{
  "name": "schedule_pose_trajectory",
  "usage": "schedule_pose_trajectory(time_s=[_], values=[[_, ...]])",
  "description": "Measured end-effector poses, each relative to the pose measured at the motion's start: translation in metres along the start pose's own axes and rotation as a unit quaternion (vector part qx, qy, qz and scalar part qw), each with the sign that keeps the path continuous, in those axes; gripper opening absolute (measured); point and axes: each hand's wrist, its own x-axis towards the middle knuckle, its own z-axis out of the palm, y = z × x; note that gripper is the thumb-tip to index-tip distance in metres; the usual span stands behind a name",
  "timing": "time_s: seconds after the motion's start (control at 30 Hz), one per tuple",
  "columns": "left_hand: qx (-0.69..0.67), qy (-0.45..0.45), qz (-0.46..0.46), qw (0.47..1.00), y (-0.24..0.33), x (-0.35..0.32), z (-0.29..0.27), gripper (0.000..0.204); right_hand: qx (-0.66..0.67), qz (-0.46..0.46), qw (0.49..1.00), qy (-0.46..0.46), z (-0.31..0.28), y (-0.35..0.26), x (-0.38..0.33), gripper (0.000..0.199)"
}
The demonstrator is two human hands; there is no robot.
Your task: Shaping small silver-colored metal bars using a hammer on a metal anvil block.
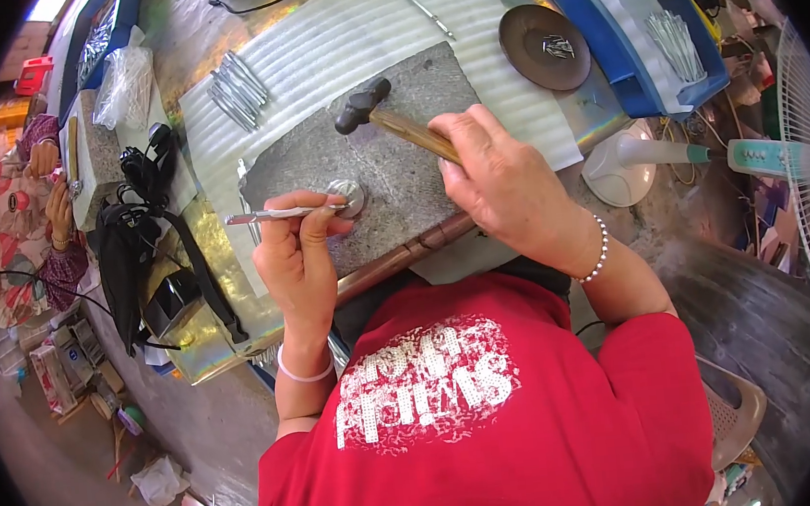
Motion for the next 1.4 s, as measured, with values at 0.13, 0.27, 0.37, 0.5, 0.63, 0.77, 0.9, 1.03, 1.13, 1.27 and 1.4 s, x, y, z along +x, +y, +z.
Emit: schedule_pose_trajectory(time_s=[0.13,0.27,0.37,0.5,0.63,0.77,0.9,1.03,1.13,1.27,1.4], values=[[0.018,-0.005,0.013,1.0,-0.001,0.0,-0.001,0.001,0.226,0.082,0.97,-0.039,-0.007,0.001,-0.006,0.038],[0.007,-0.004,0.016,1.0,-0.001,0.0,0.0,0.001,0.515,0.144,0.844,-0.031,-0.004,-0.013,-0.024,0.033],[0.018,-0.007,0.017,1.0,0.0,0.001,-0.001,0.002,0.597,0.087,0.797,-0.034,-0.006,-0.026,-0.021,0.026],[-0.016,-0.014,0.013,1.0,0.002,0.001,-0.001,0.002,0.548,0.059,0.834,-0.016,-0.002,-0.028,-0.017,0.02],[-0.048,-0.017,-0.007,0.999,0.0,0.0,-0.001,0.004,0.557,0.062,0.828,-0.015,-0.003,-0.033,-0.017,0.023],[-0.044,-0.006,0.014,0.999,-0.002,-0.001,0.0,0.004,0.518,0.083,0.851,-0.006,-0.004,-0.034,-0.018,0.029],[-0.03,-0.002,0.022,0.999,-0.003,-0.002,0.0,0.005,0.514,0.093,0.852,-0.006,-0.003,-0.034,-0.02,0.031],[-0.056,-0.01,0.005,0.998,-0.003,-0.002,-0.001,0.006,0.53,0.093,0.843,-0.008,-0.002,-0.035,-0.018,0.031],[-0.099,-0.005,-0.03,0.995,-0.005,-0.001,-0.002,0.006,0.544,0.08,0.835,-0.014,0.0,-0.035,-0.017,0.031],[-0.084,-0.012,-0.024,0.996,-0.003,-0.001,0.0,0.005,0.547,0.073,0.834,-0.015,0.0,-0.035,-0.016,0.03],[-0.04,-0.015,0.002,0.999,-0.002,-0.002,0.0,0.006,0.545,0.074,0.835,-0.018,0.0,-0.037,-0.015,0.031]])
